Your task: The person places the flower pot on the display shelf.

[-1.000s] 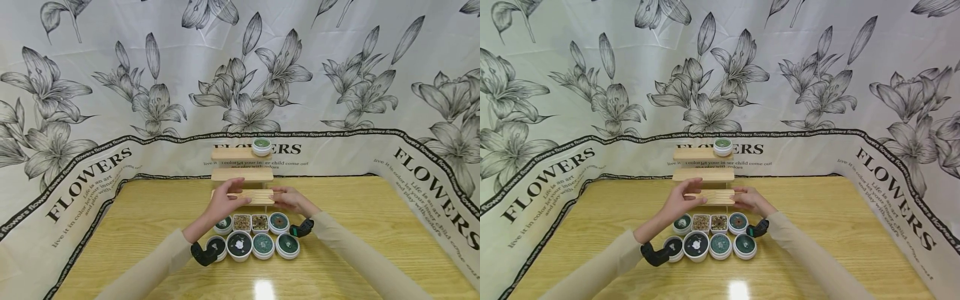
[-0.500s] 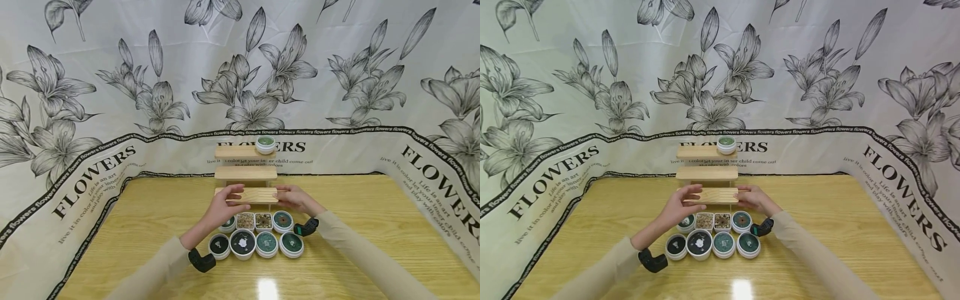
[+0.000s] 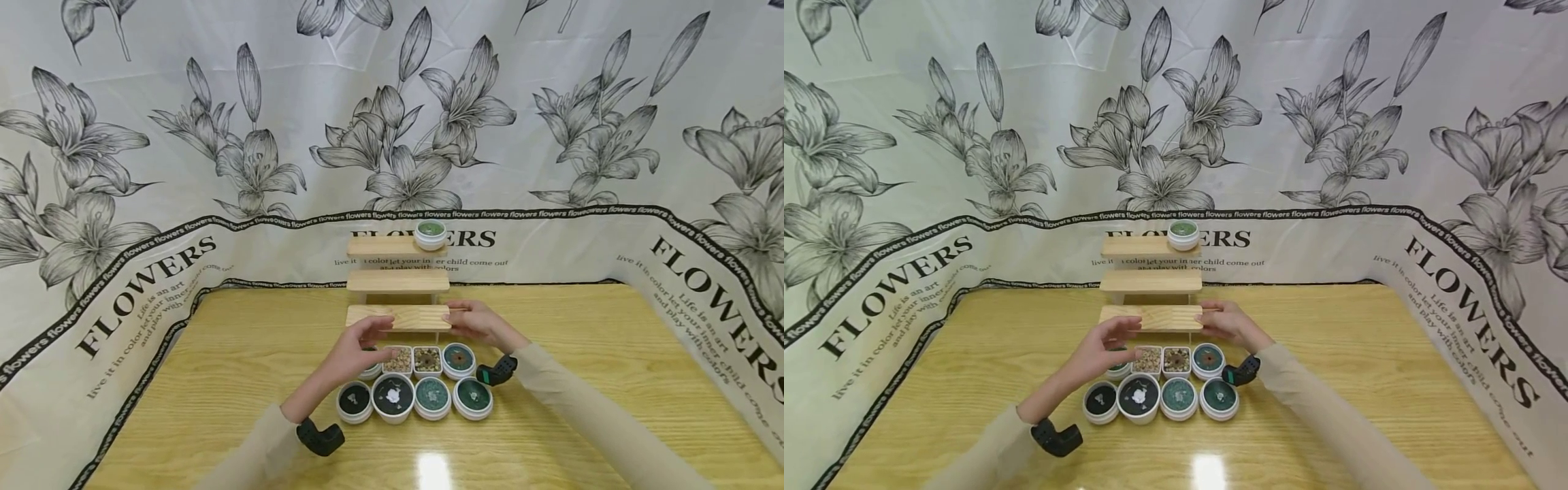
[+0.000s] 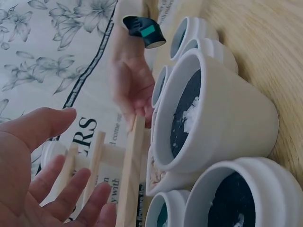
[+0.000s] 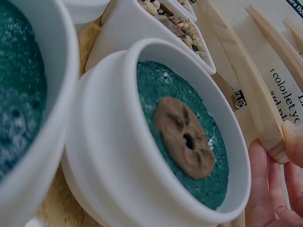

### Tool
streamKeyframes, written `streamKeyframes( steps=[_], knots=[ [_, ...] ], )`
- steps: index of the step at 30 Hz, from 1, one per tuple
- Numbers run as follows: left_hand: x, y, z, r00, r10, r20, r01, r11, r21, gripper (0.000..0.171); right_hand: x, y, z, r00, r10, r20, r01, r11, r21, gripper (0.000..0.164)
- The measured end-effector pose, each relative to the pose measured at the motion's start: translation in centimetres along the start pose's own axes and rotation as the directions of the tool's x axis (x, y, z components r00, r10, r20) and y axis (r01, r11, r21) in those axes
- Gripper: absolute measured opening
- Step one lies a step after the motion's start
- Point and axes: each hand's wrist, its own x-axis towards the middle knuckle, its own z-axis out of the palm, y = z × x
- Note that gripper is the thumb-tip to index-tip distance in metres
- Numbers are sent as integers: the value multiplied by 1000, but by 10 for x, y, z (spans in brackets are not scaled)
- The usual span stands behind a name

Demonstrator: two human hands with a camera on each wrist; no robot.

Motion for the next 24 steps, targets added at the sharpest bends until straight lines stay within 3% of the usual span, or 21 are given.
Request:
streamKeyframes(
  steps=[4, 9, 19, 24],
  knots=[
    [-6, -4, -10, 998, -1, 68, -2, 999, 48, 54, -1, 0, 1, 1000, 1, 3, -1, 1000, 11, 61],
    [-14, -12, -18, 996, 15, 90, -18, 999, 31, 56, -2, 0, 1, 1000, -5, 10, 5, 1000, 30, 61],
    [-31, -25, -33, 997, 48, 57, -49, 999, 15, 55, -1, 0, 3, 1000, 9, -2, -9, 1000, 14, 62],
    [-39, -34, -36, 1000, 17, 20, -18, 1000, 13, 56, -1, 0, 1, 1000, 14, -7, -14, 1000, 14, 62]
  ],
)
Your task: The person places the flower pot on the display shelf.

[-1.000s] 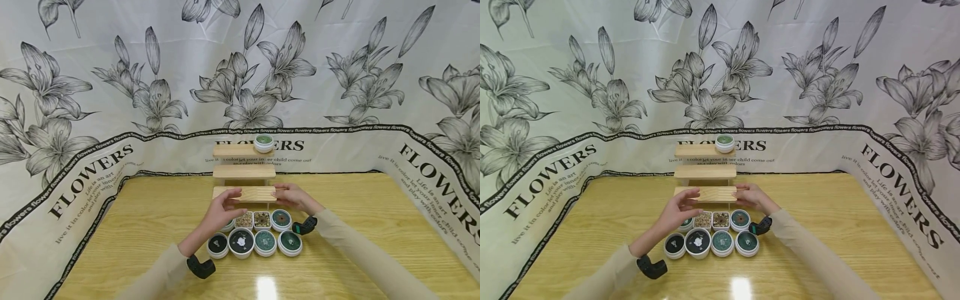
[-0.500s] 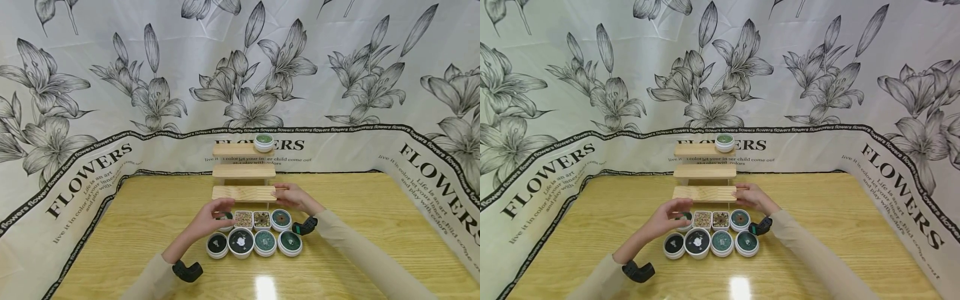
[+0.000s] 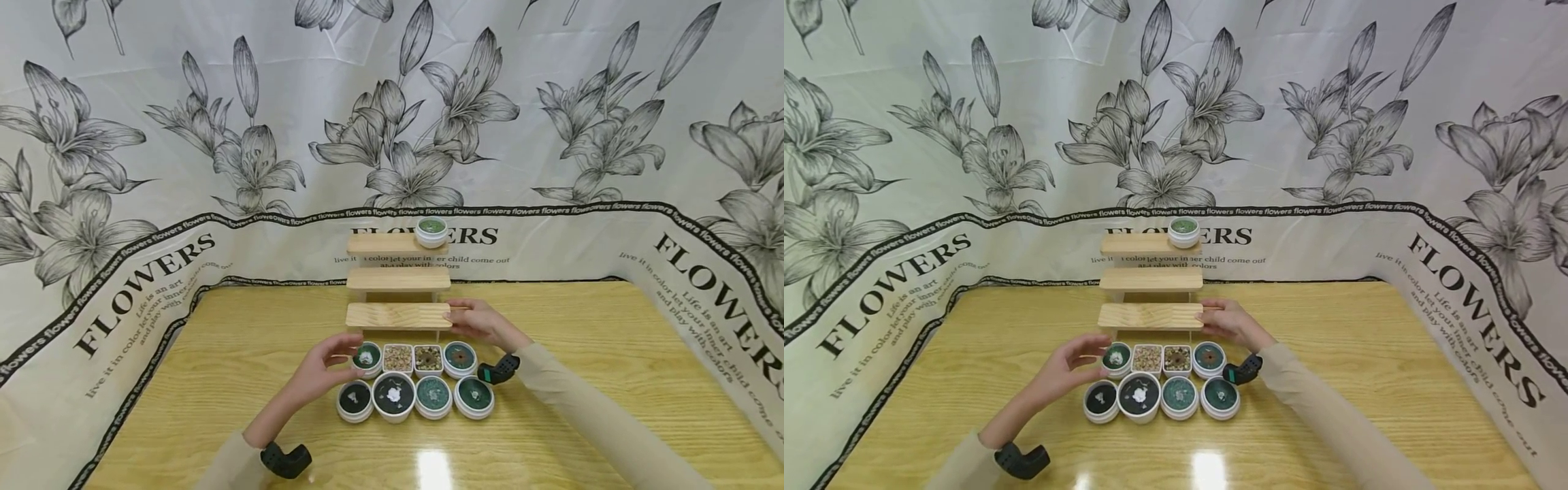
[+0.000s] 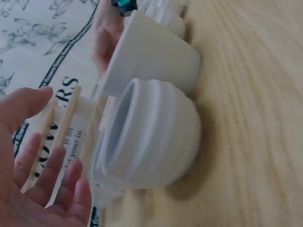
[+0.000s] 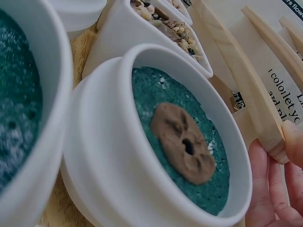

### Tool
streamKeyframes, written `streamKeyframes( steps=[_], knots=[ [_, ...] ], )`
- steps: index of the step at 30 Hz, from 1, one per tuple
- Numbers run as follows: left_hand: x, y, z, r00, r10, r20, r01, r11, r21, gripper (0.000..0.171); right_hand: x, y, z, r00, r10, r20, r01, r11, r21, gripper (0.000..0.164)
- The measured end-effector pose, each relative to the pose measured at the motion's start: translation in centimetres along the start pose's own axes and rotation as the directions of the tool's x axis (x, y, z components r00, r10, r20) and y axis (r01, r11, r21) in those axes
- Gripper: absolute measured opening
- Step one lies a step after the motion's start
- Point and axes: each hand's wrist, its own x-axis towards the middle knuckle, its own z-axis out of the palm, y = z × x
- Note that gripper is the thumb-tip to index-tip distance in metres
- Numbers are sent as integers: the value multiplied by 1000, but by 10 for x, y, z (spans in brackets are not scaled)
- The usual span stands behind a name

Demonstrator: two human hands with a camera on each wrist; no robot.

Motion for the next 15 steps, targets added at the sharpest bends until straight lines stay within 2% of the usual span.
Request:
streamKeyframes(
  steps=[8, 15],
  knots=[
    [-16, -16, -1, 999, -48, -15, 48, 999, -6, 59, -2, 1, -1, 999, -23, 33, 22, 1000, 16, 64],
    [-25, -23, 0, 996, -87, -9, 87, 996, -21, 65, -1, 1, 0, 1000, -10, 24, 9, 999, 40, 64]
  ],
)
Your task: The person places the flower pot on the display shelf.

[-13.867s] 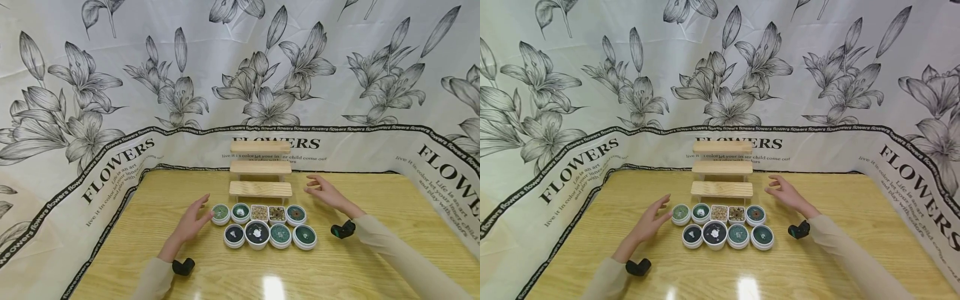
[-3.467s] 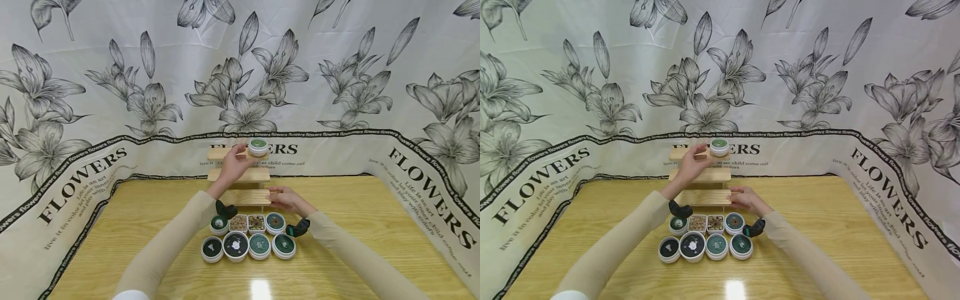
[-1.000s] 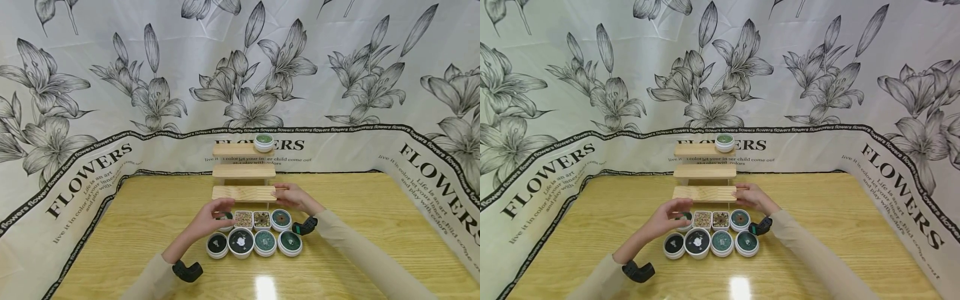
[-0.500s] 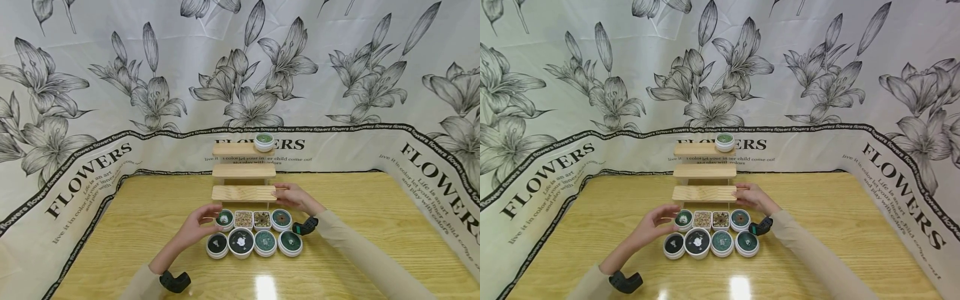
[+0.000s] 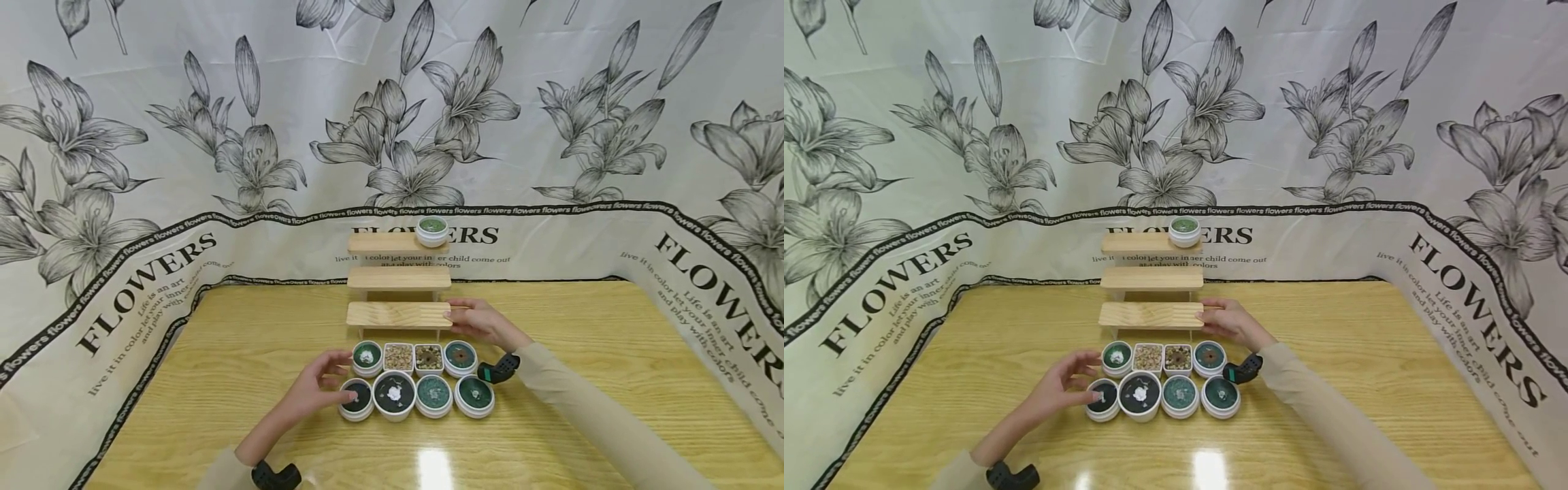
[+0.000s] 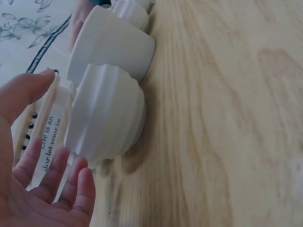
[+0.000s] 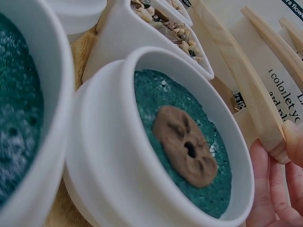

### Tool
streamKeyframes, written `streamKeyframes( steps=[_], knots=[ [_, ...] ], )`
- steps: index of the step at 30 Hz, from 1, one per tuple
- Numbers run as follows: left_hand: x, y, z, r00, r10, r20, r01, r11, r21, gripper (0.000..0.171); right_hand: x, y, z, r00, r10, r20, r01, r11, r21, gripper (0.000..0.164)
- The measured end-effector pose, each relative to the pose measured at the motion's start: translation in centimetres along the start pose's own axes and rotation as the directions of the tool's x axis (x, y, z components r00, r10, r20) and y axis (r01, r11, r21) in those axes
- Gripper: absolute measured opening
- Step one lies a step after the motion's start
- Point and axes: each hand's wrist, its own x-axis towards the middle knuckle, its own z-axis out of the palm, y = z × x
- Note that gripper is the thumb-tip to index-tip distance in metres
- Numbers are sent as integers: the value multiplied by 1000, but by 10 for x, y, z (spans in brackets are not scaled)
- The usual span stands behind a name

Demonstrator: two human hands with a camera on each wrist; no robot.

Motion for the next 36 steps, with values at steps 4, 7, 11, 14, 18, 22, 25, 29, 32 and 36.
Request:
streamKeyframes(
  steps=[4, 7, 11, 14, 18, 22, 25, 29, 32, 36],
  knots=[
    [-3, -3, 2, 1000, 12, 14, -12, 1000, -5, 65, 0, 0, 0, 1000, -9, -3, 9, 1000, 14, 63],
    [-4, -5, 4, 999, 31, 19, -31, 1000, 0, 65, -1, 0, -1, 1000, -22, 7, 22, 1000, 16, 62],
    [-6, -6, 8, 999, 40, 23, -40, 999, 11, 67, -1, 0, -1, 1000, -22, 6, 21, 999, 25, 62],
    [-7, -6, 10, 999, 33, 31, -34, 999, 13, 67, -1, 0, -1, 1000, -20, 5, 20, 999, 27, 63],
    [-8, -7, 11, 999, 21, 46, -21, 1000, 10, 67, -1, 0, 0, 1000, -20, 5, 20, 1000, 18, 64],
    [-10, -9, 13, 998, 12, 68, -10, 1000, -24, 68, 1, 2, 0, 1000, -26, 7, 26, 999, 29, 64],
    [-11, -11, 14, 996, -1, 85, 5, 999, -45, 69, 0, 3, 0, 999, -35, 18, 34, 999, 39, 63],
    [-13, -12, 15, 995, -5, 96, 10, 998, -56, 70, 0, 3, 0, 999, -41, 26, 39, 998, 49, 62],
    [-13, -13, 15, 995, 8, 100, -1, 997, -71, 70, 0, 3, 0, 999, -40, 19, 39, 998, 47, 61],
    [-14, -14, 15, 995, 20, 97, -12, 997, -77, 71, -1, 4, 0, 999, -42, 17, 41, 998, 39, 61]
  ],
)
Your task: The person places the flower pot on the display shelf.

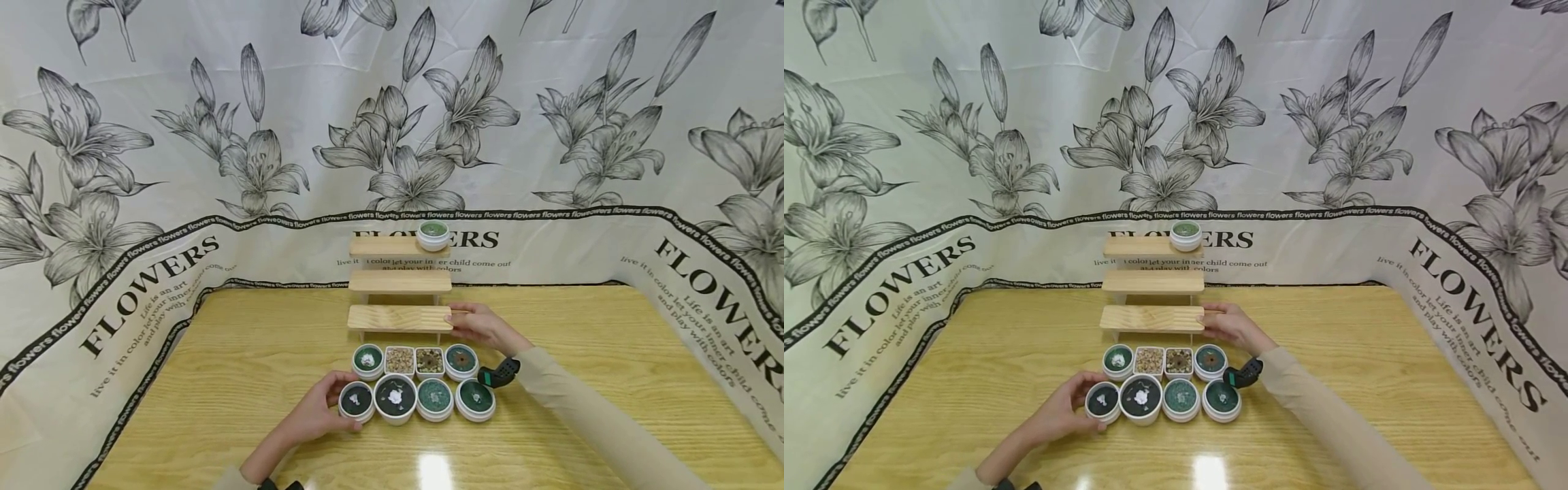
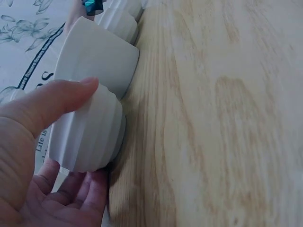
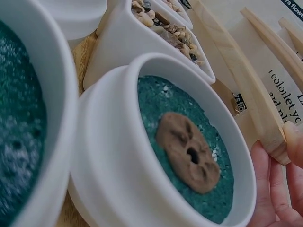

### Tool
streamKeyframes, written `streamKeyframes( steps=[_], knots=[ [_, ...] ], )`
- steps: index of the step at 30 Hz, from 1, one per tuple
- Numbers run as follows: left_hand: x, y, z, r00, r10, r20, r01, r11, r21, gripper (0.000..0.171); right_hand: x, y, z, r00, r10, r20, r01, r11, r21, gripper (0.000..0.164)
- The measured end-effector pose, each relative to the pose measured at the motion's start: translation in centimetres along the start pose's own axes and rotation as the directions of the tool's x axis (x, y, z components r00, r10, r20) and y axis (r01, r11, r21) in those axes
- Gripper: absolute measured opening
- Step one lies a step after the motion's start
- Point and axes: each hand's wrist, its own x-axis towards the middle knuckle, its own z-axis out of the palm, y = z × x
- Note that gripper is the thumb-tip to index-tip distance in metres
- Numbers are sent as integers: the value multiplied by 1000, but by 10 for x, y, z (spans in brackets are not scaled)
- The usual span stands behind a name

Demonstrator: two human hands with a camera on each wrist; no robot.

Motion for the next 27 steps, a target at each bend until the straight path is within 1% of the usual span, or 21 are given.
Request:
streamKeyframes(
  steps=[5, 14, 22, 27],
  knots=[
    [-2, 1, 1, 1000, -7, -13, 7, 1000, 0, 70, 0, 0, 0, 1000, 1, 1, -1, 1000, -8, 62],
    [-3, 3, 2, 998, -49, -35, 48, 999, -7, 70, 2, 0, 1, 1000, 14, -5, -14, 1000, -4, 62],
    [-2, 6, 8, 994, -87, -70, 91, 994, 54, 72, 0, 2, -1, 1000, -14, 16, 14, 1000, -12, 63],
    [-2, 6, 11, 991, -88, -96, 94, 994, 61, 71, 0, 3, -2, 999, -24, 22, 25, 1000, -14, 61]
  ],
)
